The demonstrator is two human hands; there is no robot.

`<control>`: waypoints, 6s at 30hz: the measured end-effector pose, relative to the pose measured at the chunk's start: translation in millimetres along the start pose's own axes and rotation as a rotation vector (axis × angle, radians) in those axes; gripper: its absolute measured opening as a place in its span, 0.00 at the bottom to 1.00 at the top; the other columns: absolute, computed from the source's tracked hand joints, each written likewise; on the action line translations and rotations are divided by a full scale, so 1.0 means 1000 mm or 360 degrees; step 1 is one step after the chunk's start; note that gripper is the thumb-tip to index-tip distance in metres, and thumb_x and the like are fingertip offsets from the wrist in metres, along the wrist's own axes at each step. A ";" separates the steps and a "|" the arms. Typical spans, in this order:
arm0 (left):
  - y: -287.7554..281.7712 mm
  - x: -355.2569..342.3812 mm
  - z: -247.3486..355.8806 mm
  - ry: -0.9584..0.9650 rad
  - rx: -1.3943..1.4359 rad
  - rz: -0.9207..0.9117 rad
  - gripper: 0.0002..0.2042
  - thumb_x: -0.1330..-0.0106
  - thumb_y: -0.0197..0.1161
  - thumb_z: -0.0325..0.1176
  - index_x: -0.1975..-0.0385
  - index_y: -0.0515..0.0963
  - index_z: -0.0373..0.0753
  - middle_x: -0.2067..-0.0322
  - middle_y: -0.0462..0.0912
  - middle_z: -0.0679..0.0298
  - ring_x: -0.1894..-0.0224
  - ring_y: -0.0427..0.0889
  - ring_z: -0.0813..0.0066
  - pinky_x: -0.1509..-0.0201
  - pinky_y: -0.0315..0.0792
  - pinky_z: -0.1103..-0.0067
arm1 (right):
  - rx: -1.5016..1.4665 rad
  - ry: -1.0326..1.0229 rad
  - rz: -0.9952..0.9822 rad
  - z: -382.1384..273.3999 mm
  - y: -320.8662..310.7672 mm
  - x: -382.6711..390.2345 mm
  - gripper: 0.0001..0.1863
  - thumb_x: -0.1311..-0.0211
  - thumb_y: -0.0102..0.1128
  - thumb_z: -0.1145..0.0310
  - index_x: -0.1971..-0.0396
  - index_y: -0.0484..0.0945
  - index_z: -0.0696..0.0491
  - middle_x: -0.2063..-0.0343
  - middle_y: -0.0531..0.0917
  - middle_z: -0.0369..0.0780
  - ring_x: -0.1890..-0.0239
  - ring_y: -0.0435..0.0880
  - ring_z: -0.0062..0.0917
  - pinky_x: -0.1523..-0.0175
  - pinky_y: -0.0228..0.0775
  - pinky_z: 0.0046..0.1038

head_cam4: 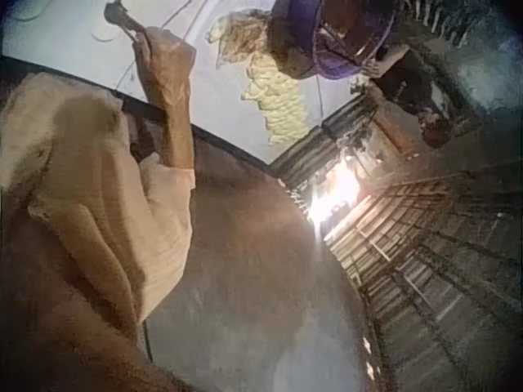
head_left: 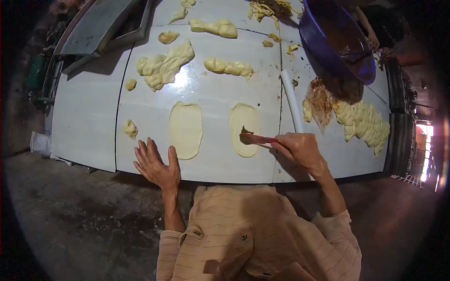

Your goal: The person flattens portions of dough on a table using a rolling pin, spreads chocolate filling onto each piece using a spatula, adds banana slices to the filling, and rolls up the dough by hand.

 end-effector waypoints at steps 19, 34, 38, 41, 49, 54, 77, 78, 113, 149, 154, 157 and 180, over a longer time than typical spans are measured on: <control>0.001 0.000 0.000 0.0009 -0.0040 0.0005 0.36 0.35 0.67 0.55 0.30 0.70 0.43 0.26 0.63 0.53 0.22 0.54 0.50 0.22 0.40 0.46 | -0.0377 0.0332 -0.0003 0.025 0.012 0.011 0.15 0.34 0.69 0.58 0.60 0.88 0.56 0.79 0.84 0.42 0.79 0.80 0.25 0.70 0.72 0.29; 0.010 0.036 -0.040 -0.0430 -0.0250 -0.0229 0.43 0.30 0.60 0.61 0.21 0.51 0.47 0.21 0.38 0.46 0.20 0.34 0.42 0.25 0.39 0.38 | -0.0788 0.0973 0.0990 0.260 -0.184 -0.008 0.19 0.32 0.66 0.53 0.61 0.88 0.57 0.76 0.85 0.34 0.74 0.81 0.19 0.67 0.72 0.26; 0.010 0.034 -0.041 -0.0469 -0.0097 -0.0169 0.42 0.29 0.57 0.61 0.21 0.50 0.49 0.21 0.32 0.49 0.20 0.26 0.43 0.27 0.43 0.35 | -0.0003 0.0771 0.0784 0.320 -0.212 -0.057 0.21 0.35 0.67 0.51 0.60 0.89 0.55 0.71 0.89 0.44 0.71 0.87 0.35 0.63 0.76 0.36; 0.008 0.035 -0.041 -0.0427 -0.0121 -0.0121 0.42 0.29 0.57 0.62 0.21 0.50 0.50 0.21 0.32 0.50 0.20 0.25 0.44 0.27 0.43 0.35 | 0.0175 0.0570 0.0356 0.346 -0.182 -0.094 0.22 0.37 0.68 0.49 0.60 0.89 0.54 0.65 0.88 0.50 0.65 0.88 0.46 0.58 0.77 0.42; 0.006 0.030 -0.031 -0.0496 -0.0194 -0.0141 0.41 0.27 0.55 0.61 0.21 0.50 0.51 0.20 0.31 0.51 0.20 0.24 0.46 0.26 0.41 0.36 | -0.0307 0.0488 -0.0062 0.365 -0.167 -0.111 0.21 0.39 0.71 0.52 0.64 0.88 0.59 0.77 0.87 0.41 0.76 0.82 0.27 0.66 0.73 0.34; 0.006 0.029 -0.028 -0.0512 -0.0240 -0.0161 0.41 0.27 0.55 0.60 0.21 0.50 0.48 0.20 0.33 0.49 0.20 0.28 0.44 0.25 0.42 0.39 | -0.1114 0.0889 -0.0118 0.373 -0.164 -0.079 0.17 0.34 0.69 0.53 0.74 0.85 0.52 0.83 0.76 0.30 0.81 0.71 0.13 0.76 0.60 0.22; 0.008 0.031 -0.012 -0.0271 0.0401 -0.0058 0.36 0.24 0.53 0.53 0.22 0.54 0.43 0.21 0.39 0.46 0.20 0.30 0.40 0.27 0.24 0.36 | -0.1050 0.0074 -0.0610 0.013 -0.016 -0.101 0.19 0.33 0.65 0.55 0.59 0.87 0.58 0.80 0.82 0.37 0.75 0.80 0.21 0.68 0.71 0.28; 0.006 0.035 -0.017 -0.0293 0.0397 -0.0052 0.36 0.24 0.53 0.53 0.22 0.54 0.43 0.21 0.39 0.46 0.20 0.30 0.40 0.27 0.24 0.36 | -0.0954 -0.0096 -0.0583 -0.013 0.007 -0.105 0.19 0.33 0.65 0.55 0.58 0.86 0.58 0.79 0.83 0.40 0.74 0.82 0.24 0.66 0.73 0.32; 0.003 0.028 0.033 0.0645 -0.0027 -0.0649 0.41 0.33 0.61 0.61 0.23 0.58 0.51 0.26 0.49 0.33 0.23 0.43 0.29 0.30 0.35 0.29 | -0.0696 0.0497 -0.0114 -0.105 0.047 -0.065 0.17 0.28 0.55 0.56 0.56 0.85 0.54 0.74 0.84 0.51 0.68 0.85 0.48 0.60 0.75 0.42; 0.003 0.039 0.015 0.1047 0.0294 -0.0054 0.19 0.30 0.59 0.52 0.49 0.87 0.49 0.35 0.73 0.51 0.31 0.67 0.41 0.32 0.64 0.48 | 0.0022 0.1352 0.1184 0.179 -0.050 0.062 0.18 0.34 0.64 0.59 0.54 0.84 0.58 0.65 0.86 0.46 0.63 0.86 0.40 0.54 0.76 0.37; 0.008 0.038 0.008 0.0930 0.0279 -0.0103 0.29 0.31 0.59 0.54 0.36 0.75 0.42 0.33 0.70 0.49 0.31 0.66 0.41 0.32 0.62 0.48 | 0.0191 0.0898 0.1522 0.143 -0.072 0.000 0.16 0.34 0.63 0.65 0.51 0.83 0.59 0.57 0.84 0.47 0.55 0.85 0.41 0.48 0.76 0.38; 0.014 0.045 -0.008 0.0951 0.0072 -0.0147 0.32 0.31 0.57 0.56 0.33 0.71 0.41 0.32 0.70 0.49 0.32 0.67 0.41 0.32 0.62 0.49 | -0.0434 0.0826 0.1002 0.160 -0.067 -0.086 0.20 0.34 0.62 0.62 0.45 0.81 0.55 0.51 0.83 0.46 0.46 0.81 0.42 0.40 0.72 0.39; 0.003 0.042 0.013 0.0732 -0.0104 -0.0383 0.30 0.32 0.51 0.50 0.33 0.70 0.43 0.33 0.69 0.49 0.30 0.66 0.44 0.29 0.60 0.46 | -0.0136 0.0221 0.0515 0.211 -0.063 -0.300 0.17 0.38 0.61 0.62 0.56 0.85 0.58 0.59 0.86 0.48 0.53 0.84 0.43 0.48 0.76 0.41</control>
Point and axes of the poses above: each hand's wrist, its own x-axis away from the middle knuckle, its own y-axis out of the palm, z = x × y, the point moved 7 cm from there along -x, towards the middle knuckle
